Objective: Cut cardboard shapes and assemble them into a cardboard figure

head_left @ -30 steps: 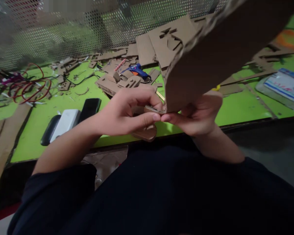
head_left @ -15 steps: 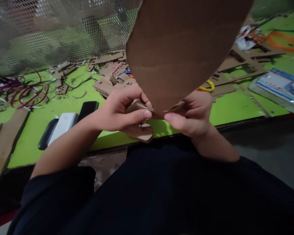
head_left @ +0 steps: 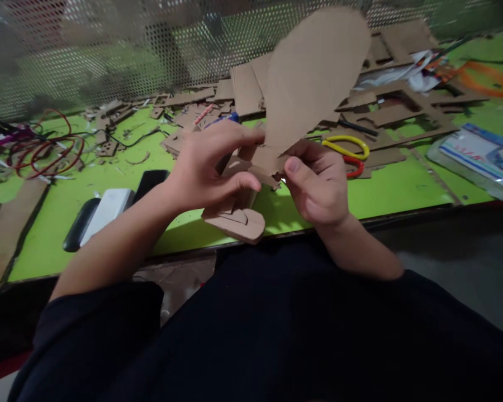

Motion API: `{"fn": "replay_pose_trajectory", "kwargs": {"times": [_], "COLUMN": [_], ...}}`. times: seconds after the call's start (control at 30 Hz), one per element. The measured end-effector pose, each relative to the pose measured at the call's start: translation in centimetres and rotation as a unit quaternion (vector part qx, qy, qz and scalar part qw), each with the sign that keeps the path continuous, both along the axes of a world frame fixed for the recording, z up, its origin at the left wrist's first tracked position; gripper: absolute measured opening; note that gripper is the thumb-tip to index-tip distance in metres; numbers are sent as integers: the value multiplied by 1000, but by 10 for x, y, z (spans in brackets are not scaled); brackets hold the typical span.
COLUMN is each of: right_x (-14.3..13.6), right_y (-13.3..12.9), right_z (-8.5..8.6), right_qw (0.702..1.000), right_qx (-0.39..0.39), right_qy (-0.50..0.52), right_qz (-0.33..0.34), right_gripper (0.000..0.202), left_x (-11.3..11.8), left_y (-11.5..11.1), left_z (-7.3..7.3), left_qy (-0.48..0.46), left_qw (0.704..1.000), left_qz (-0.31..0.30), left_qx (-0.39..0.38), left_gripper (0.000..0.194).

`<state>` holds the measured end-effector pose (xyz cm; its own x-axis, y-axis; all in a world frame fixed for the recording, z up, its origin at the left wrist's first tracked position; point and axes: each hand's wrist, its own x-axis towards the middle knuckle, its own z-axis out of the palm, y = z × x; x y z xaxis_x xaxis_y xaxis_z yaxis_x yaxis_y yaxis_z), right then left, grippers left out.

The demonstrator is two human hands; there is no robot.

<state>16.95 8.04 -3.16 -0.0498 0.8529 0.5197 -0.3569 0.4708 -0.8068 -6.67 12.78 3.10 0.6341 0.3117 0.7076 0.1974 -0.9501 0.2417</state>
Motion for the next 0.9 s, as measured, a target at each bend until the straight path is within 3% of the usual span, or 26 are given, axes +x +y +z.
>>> {"fn": "replay_pose_trajectory", "kwargs": {"times": [0.13,0.33,0.43,0.67,0.8,0.9], "right_x": [1,-5,-9,-15,-17,-20], "right_y": [-1,-7,-11,-18,-18,-17], "right_z": [0,4,3,-5,-13,-18], "right_qw": [999,995,994,991,993,994], "right_qx": [-45,-48,-53,-44,-41,-51], "right_qy": [16,-69,-60,-74,-53,-38], "right_qz": [-9,-56,-71,-106,-94,-93], "right_gripper": [39,49,48,46,32,33], "left_x": [-10,-8,-5,-6,-5,-5], "left_y": [5,2,0,4,2,1], "left_z": [3,1,1,-3,-3,2], "left_qy": [68,159,164,147,139,124], "left_qw": [996,979,978,979,979,984], "left_qz": [39,130,120,140,144,122], "left_qx": [43,-16,-46,7,-38,-29], "left_gripper": [69,45,45,30,39,46]}}
